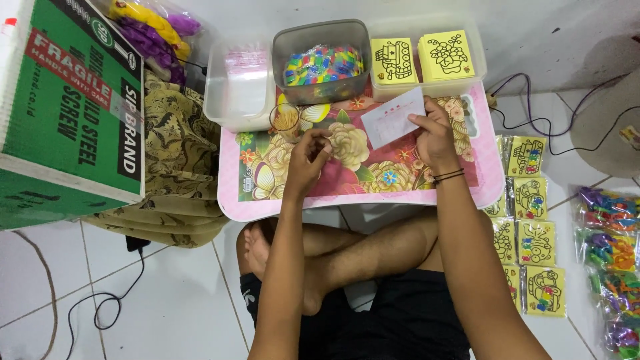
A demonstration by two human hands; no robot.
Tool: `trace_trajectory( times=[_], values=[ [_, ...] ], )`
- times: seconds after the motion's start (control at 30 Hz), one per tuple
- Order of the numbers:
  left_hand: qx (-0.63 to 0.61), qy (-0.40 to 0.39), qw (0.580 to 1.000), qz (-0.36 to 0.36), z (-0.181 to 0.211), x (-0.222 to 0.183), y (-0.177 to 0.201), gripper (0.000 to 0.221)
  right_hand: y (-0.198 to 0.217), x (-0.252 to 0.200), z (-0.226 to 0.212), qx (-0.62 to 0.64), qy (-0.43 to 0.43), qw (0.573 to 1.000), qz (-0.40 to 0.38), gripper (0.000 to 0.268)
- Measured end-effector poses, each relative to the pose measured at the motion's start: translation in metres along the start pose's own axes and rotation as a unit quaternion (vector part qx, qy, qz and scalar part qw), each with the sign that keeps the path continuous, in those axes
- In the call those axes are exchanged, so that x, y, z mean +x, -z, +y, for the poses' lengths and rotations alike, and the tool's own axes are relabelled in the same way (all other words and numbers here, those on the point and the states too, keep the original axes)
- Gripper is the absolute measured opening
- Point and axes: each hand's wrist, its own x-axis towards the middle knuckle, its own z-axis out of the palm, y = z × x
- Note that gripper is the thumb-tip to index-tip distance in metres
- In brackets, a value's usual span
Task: Assembling sand art kits by placing printed cards and colored sand packets into plastic sleeves.
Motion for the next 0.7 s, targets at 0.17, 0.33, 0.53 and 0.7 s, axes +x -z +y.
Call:
trace_trajectory(
  times=[0.17, 0.33, 0.53, 0.7],
  values=[
    [0.005, 0.011, 1.0, 0.004, 0.001, 0.0, -0.001, 0.029, 0.022, 0.01, 0.023, 0.012, 0.048, 0.998, -0.038, 0.003],
    [0.025, 0.029, 0.999, 0.038, -0.001, 0.002, -0.003, 0.028, 0.061, 0.017, 0.066, 0.028, 0.038, 0.997, -0.06, 0.002],
    [-0.028, 0.03, 0.998, 0.046, 0.002, 0.003, -0.003, 0.025, 0.011, -0.006, -0.005, -0.029, -0.061, 0.992, -0.106, 0.048],
    [-0.043, 0.022, 0.998, 0.048, -0.001, 0.005, -0.002, 0.03, 0.043, 0.008, 0.039, -0.128, -0.006, 0.986, -0.11, 0.019]
  ],
)
